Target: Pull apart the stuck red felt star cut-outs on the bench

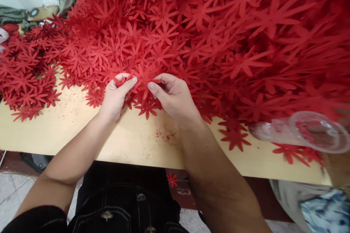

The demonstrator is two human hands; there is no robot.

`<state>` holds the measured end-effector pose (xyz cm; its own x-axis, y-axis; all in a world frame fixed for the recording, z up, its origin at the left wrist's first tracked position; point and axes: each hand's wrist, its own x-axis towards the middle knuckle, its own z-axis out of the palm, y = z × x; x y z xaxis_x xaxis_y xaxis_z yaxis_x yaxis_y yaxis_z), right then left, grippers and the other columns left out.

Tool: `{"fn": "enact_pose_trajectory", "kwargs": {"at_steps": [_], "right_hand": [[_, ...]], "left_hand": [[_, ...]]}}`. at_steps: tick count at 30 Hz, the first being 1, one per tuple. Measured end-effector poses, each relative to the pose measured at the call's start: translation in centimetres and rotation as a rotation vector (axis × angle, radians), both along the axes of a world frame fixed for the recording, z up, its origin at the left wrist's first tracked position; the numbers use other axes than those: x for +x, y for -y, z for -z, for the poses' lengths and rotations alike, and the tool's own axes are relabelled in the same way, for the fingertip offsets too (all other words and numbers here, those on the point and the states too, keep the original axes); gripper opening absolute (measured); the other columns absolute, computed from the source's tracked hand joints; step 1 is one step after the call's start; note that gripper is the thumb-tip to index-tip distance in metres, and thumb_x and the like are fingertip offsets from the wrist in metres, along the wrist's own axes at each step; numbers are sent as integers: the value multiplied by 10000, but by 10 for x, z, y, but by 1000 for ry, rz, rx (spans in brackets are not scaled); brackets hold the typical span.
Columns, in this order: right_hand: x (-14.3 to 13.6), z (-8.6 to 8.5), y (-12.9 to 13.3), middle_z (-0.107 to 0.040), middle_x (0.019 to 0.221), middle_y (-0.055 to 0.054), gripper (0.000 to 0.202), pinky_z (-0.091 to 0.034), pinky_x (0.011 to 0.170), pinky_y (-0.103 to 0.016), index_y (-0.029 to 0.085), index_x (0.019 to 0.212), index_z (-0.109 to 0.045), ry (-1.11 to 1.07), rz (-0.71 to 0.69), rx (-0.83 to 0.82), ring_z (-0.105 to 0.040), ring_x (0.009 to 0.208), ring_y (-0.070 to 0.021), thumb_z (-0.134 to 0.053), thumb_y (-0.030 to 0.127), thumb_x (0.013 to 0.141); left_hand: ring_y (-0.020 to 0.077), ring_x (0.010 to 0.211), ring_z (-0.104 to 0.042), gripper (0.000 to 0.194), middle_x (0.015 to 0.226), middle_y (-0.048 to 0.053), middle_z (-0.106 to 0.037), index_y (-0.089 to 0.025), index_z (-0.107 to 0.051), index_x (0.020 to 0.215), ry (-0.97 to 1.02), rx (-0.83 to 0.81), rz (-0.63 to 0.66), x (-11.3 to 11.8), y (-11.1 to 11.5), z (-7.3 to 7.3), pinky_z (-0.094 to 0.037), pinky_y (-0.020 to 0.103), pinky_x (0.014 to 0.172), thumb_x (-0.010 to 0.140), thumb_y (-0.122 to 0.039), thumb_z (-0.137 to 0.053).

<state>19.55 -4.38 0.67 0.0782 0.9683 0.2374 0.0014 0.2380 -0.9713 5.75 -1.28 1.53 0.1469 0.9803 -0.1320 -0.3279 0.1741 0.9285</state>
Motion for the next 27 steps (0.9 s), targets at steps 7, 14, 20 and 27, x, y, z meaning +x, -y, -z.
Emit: {"fn": "enact_pose_trajectory", "kwargs": {"at_steps": [7, 14, 20, 27], "right_hand": [[19, 11, -6, -447, 576, 40, 329, -361, 489, -231, 202, 698, -518, 125, 197, 70, -403, 503, -62, -566, 505, 817], [23, 21, -7, -515, 1107, -92, 371, -509, 761, -374, 247, 1125, -531, 448, 568, 341, -565, 936, -185, -570, 460, 824], [-4, 6, 6, -598, 991, -71, 304, -515, 880, -425, 222, 1036, -598, 439, 321, 320, -585, 970, -201, -588, 432, 816], [-15, 5, 6, -654, 889, -24, 396, -551, 720, -304, 219, 932, -588, -7, -20, 26, -632, 786, -140, -660, 543, 717]], "left_hand": [[14, 389, -349, 200, 510, -91, -403, -199, -516, 741, -76, -15, -27, -10, -7, -4, -246, 158, 387, 740, -288, -696], [43, 474, -484, 90, 654, -39, -578, -178, -610, 844, -173, -9, 95, -3, 1, -5, -402, 186, 482, 803, -257, -597], [52, 559, -567, 74, 656, -43, -628, -163, -616, 778, -102, 4, 142, -3, 2, -1, -490, 188, 591, 727, -177, -668], [30, 446, -476, 306, 506, -69, -536, -161, -521, 600, -132, 54, 156, 1, 7, 1, -407, 162, 456, 659, -333, -767]]}}
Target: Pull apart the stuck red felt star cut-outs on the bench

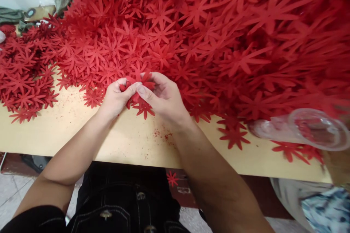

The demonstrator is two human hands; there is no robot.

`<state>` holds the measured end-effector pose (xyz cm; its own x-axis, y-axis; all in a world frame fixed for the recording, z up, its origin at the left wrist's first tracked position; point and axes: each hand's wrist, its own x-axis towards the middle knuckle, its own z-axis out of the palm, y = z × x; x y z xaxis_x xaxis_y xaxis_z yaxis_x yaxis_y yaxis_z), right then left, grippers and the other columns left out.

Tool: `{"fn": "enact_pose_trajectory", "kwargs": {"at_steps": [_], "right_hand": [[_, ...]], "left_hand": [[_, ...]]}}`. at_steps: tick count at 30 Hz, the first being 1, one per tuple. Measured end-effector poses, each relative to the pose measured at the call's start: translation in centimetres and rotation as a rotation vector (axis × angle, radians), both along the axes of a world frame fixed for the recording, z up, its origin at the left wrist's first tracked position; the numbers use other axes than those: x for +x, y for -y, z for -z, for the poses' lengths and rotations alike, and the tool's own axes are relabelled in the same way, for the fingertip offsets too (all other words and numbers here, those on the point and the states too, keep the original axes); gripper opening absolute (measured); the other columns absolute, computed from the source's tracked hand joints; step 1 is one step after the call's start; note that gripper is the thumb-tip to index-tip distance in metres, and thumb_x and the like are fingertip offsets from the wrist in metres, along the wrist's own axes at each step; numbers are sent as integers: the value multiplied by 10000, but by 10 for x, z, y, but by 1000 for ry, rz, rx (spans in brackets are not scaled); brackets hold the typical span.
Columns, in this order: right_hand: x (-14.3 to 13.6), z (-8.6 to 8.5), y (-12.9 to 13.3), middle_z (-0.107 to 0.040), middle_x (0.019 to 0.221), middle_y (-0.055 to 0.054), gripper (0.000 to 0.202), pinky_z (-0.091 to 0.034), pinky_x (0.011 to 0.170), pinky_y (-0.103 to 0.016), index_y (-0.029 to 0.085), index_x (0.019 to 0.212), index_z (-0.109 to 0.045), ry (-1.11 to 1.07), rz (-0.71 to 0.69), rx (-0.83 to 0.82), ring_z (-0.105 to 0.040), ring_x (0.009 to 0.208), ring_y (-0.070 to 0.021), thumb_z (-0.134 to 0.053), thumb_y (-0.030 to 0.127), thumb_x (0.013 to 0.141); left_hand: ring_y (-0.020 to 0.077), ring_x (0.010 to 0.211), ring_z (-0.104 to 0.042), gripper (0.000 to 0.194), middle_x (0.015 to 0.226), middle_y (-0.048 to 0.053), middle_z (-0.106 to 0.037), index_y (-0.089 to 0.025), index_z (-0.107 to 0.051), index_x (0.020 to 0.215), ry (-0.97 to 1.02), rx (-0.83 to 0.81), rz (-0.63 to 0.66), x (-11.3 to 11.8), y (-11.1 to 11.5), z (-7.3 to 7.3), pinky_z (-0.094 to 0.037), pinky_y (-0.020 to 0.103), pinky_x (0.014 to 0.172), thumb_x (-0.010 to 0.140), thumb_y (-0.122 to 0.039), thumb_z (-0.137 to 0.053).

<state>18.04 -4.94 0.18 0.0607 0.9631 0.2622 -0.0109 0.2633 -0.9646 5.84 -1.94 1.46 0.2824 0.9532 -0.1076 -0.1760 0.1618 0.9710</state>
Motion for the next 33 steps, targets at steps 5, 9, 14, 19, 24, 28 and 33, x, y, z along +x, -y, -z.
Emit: {"fn": "enact_pose_trajectory", "kwargs": {"at_steps": [5, 9, 14, 19, 24, 28, 33], "right_hand": [[1, -2, -1, -637, 739, 11, 316, -535, 685, -266, 208, 770, -588, -118, 78, -78, -603, 683, -104, -698, 495, 697], [7, 0, -6, -611, 704, 14, 307, -517, 658, -257, 216, 724, -574, -123, 245, -53, -575, 659, -102, -684, 502, 711], [8, -4, -4, -530, 600, 18, 372, -467, 582, -245, 201, 645, -545, -36, 229, -53, -526, 610, -102, -582, 544, 783], [2, -7, 0, -476, 556, 29, 434, -401, 510, -228, 179, 569, -498, 6, 226, -65, -451, 537, -75, -584, 548, 780], [3, -2, -3, -488, 580, 28, 399, -453, 573, -248, 203, 623, -492, -36, 256, -16, -484, 579, -92, -588, 561, 773], [6, 1, -6, -537, 642, 21, 309, -490, 614, -274, 228, 741, -536, -93, 232, 4, -541, 632, -112, -637, 520, 754], [15, 9, -10, -573, 685, 23, 262, -468, 537, -266, 246, 833, -537, -59, 304, -6, -532, 561, -95, -575, 504, 810]], "left_hand": [[32, 441, -462, 387, 470, -64, -502, -160, -517, 559, -18, 41, 38, 0, -3, 4, -403, 166, 461, 716, -468, -691], [44, 525, -554, 304, 563, -49, -594, -159, -597, 676, -9, 4, 63, 0, -4, 2, -467, 172, 556, 707, -440, -708], [48, 607, -601, 409, 689, -55, -649, -172, -614, 785, 68, -31, 102, 1, 0, -3, -503, 180, 648, 525, -398, -834], [21, 528, -523, 337, 580, -82, -561, -161, -569, 679, 53, -5, 64, 2, 2, -2, -465, 160, 583, 553, -342, -824], [26, 537, -526, 297, 583, -68, -582, -150, -554, 619, 59, -29, 26, 2, 0, 0, -459, 164, 583, 563, -296, -807], [28, 546, -528, 267, 589, -64, -588, -150, -574, 637, 74, 0, 30, 1, 0, -1, -464, 165, 594, 579, -284, -798], [24, 500, -482, 221, 552, -69, -550, -161, -558, 632, 16, 10, 5, 0, 0, -2, -420, 159, 531, 623, -244, -763]]}}
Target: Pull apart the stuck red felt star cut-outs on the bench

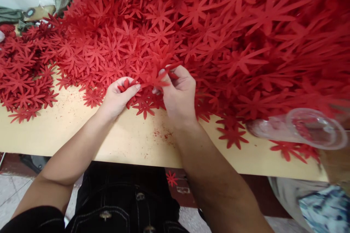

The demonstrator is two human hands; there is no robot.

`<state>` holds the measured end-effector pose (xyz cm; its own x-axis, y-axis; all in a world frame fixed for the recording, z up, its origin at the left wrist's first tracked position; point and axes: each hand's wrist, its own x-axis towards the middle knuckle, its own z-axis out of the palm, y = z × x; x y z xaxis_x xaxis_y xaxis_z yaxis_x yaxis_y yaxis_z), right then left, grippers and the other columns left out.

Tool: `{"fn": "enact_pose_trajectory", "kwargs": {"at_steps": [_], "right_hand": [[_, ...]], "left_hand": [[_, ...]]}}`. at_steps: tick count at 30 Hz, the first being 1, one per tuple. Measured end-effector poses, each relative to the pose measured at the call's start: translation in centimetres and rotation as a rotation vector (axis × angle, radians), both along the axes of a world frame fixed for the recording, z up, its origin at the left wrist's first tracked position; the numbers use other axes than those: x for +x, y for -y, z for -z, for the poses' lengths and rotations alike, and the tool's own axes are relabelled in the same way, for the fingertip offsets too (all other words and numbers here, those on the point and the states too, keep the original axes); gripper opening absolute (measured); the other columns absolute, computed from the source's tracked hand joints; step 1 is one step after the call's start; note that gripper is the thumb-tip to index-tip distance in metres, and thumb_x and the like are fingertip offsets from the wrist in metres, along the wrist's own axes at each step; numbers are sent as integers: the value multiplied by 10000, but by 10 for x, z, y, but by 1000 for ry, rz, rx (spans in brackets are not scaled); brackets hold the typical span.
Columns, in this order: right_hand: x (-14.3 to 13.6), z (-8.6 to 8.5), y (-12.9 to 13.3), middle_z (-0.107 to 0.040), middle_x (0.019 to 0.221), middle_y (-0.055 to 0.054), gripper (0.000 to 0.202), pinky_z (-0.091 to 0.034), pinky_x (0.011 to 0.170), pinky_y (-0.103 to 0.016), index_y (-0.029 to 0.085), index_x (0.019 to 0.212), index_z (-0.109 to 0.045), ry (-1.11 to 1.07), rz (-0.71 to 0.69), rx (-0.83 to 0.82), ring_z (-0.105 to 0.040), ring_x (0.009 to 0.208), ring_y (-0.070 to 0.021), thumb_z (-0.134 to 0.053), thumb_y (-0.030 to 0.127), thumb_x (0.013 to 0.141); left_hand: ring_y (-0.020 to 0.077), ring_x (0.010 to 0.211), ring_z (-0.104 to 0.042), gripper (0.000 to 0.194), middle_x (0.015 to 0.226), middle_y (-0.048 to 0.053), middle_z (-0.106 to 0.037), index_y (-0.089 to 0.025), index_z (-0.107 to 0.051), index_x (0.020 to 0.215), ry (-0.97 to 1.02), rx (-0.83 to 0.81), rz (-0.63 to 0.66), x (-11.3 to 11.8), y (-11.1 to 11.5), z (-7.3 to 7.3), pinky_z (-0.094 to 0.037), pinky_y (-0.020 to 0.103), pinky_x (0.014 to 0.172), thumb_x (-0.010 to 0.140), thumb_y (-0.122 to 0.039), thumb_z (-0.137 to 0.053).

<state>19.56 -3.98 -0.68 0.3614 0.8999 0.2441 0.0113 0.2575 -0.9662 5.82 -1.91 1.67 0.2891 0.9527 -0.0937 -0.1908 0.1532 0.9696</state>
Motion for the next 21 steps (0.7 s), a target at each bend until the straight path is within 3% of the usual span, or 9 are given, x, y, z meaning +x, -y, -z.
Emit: {"fn": "enact_pose_trajectory", "kwargs": {"at_steps": [6, 10, 14, 18, 21], "right_hand": [[20, 10, -8, -537, 669, 32, 227, -434, 500, -249, 251, 817, -497, 52, 104, 71, -517, 529, -75, -553, 471, 836], [18, 3, -6, -489, 598, 38, 321, -321, 407, -255, 235, 693, -429, 81, 172, 64, -399, 432, -60, -566, 495, 823], [18, -1, -2, -350, 515, 45, 388, -257, 408, -272, 237, 641, -414, 100, 206, 57, -343, 426, -75, -521, 561, 828], [21, -4, 0, -278, 498, 33, 457, -254, 453, -280, 224, 557, -377, 188, 212, 54, -354, 480, -92, -490, 562, 844], [15, -13, 4, -251, 477, 39, 518, -240, 437, -273, 215, 506, -325, 181, 149, 4, -295, 460, -77, -541, 581, 802]], "left_hand": [[23, 475, -440, 195, 521, -81, -488, -173, -540, 627, 14, -8, -59, -1, -4, -2, -382, 161, 501, 664, -200, -729], [16, 489, -440, 174, 603, -67, -531, -172, -578, 693, -2, 29, -110, -2, -5, 0, -395, 167, 525, 693, -259, -729], [36, 510, -477, 150, 720, -28, -601, -185, -620, 814, -17, 1, -76, -4, -5, 1, -397, 190, 502, 777, -330, -631], [48, 503, -488, 161, 713, -33, -614, -197, -637, 864, -44, 7, -34, -6, -5, 2, -389, 196, 466, 711, -238, -660], [37, 534, -502, 202, 793, -24, -655, -189, -648, 838, -31, 45, -12, -4, -3, -1, -417, 186, 500, 671, -272, -724]]}}
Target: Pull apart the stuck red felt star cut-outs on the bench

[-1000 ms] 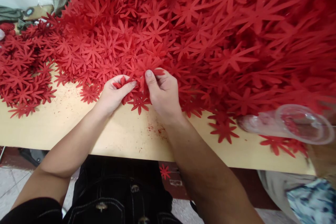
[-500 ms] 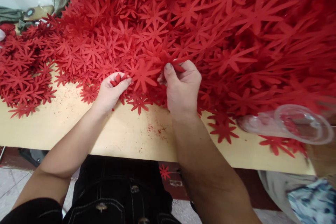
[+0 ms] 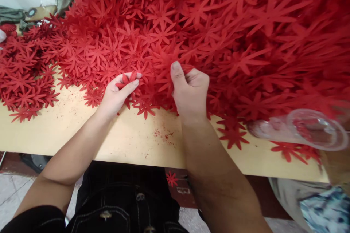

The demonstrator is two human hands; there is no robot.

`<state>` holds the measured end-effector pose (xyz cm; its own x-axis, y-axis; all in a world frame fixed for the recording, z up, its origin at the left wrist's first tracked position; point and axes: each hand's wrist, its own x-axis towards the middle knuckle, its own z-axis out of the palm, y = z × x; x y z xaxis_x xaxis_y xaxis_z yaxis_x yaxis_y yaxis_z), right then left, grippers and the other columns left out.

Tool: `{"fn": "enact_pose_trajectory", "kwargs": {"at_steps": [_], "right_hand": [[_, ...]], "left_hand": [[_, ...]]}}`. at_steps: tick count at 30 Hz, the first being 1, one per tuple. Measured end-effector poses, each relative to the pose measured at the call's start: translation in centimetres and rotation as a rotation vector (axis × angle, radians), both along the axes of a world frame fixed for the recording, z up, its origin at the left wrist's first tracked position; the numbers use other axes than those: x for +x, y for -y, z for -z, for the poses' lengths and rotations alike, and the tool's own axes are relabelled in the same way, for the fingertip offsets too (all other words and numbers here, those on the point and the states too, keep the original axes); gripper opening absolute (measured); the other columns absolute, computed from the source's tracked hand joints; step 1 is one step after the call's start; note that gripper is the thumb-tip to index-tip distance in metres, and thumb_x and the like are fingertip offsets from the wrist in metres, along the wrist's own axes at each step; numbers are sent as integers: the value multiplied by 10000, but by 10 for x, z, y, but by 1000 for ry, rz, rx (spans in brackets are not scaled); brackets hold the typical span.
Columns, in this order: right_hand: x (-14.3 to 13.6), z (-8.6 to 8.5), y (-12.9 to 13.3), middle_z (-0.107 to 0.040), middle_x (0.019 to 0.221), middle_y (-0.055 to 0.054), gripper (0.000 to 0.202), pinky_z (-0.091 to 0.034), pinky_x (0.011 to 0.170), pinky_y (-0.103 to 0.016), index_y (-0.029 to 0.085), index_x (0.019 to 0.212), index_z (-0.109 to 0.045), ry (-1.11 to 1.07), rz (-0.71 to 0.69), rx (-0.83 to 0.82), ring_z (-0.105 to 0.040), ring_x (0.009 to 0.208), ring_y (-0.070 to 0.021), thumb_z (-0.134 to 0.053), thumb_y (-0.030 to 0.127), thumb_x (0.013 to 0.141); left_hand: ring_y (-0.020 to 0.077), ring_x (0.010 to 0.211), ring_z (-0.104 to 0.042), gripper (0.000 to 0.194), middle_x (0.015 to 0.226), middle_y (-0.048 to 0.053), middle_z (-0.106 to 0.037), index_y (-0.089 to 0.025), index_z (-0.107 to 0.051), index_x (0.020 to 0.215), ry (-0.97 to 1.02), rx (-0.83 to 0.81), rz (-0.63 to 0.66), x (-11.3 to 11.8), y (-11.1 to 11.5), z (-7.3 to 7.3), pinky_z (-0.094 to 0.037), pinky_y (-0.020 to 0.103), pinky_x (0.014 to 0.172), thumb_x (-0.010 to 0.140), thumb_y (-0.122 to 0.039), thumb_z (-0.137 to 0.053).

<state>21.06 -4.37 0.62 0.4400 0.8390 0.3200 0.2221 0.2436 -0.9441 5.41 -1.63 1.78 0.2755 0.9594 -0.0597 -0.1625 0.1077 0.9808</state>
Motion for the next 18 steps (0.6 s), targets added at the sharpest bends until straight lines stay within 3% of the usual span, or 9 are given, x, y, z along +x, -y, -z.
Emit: {"fn": "enact_pose_trajectory", "kwargs": {"at_steps": [5, 8, 12, 14, 16, 18], "right_hand": [[-17, -13, 8, -268, 447, 56, 546, -270, 423, -240, 203, 502, -356, -50, -401, -88, -295, 442, -54, -558, 651, 741], [-20, -11, 9, -280, 461, 64, 526, -264, 410, -229, 197, 525, -382, -47, -445, -112, -271, 427, -41, -542, 641, 758], [-7, -2, 2, -317, 499, 58, 426, -300, 423, -234, 212, 597, -424, -37, -140, -22, -316, 428, -55, -519, 560, 824], [3, 3, -1, -453, 606, 24, 335, -405, 508, -251, 217, 692, -507, 34, 46, 48, -453, 522, -82, -541, 522, 828], [9, 5, -3, -565, 872, -57, 301, -495, 689, -318, 213, 874, -591, 183, 180, 110, -582, 792, -154, -578, 507, 808], [11, 3, -1, -522, 1146, -126, 403, -475, 887, -423, 210, 1055, -600, 371, 264, 153, -529, 1102, -251, -601, 512, 788]], "left_hand": [[60, 599, -560, 309, 653, -47, -613, -177, -615, 717, 53, 9, 90, 6, 7, -6, -476, 193, 600, 572, -365, -814], [46, 531, -509, 329, 565, -61, -551, -171, -550, 608, 59, -3, 69, 6, 7, -4, -452, 186, 554, 576, -366, -813], [24, 429, -402, 301, 505, -80, -479, -182, -529, 625, 56, -20, -65, 3, 1, 1, -357, 170, 443, 637, -345, -781], [30, 429, -424, 251, 520, -72, -500, -188, -560, 686, 61, -60, -87, 2, -2, 2, -353, 171, 431, 695, -364, -737], [48, 463, -494, 219, 566, -50, -563, -187, -595, 760, 74, -108, -73, 2, -2, 2, -391, 176, 448, 737, -380, -694], [62, 495, -546, 206, 602, -39, -614, -182, -621, 816, 83, -138, -40, 2, -2, 2, -442, 183, 487, 725, -347, -703]]}}
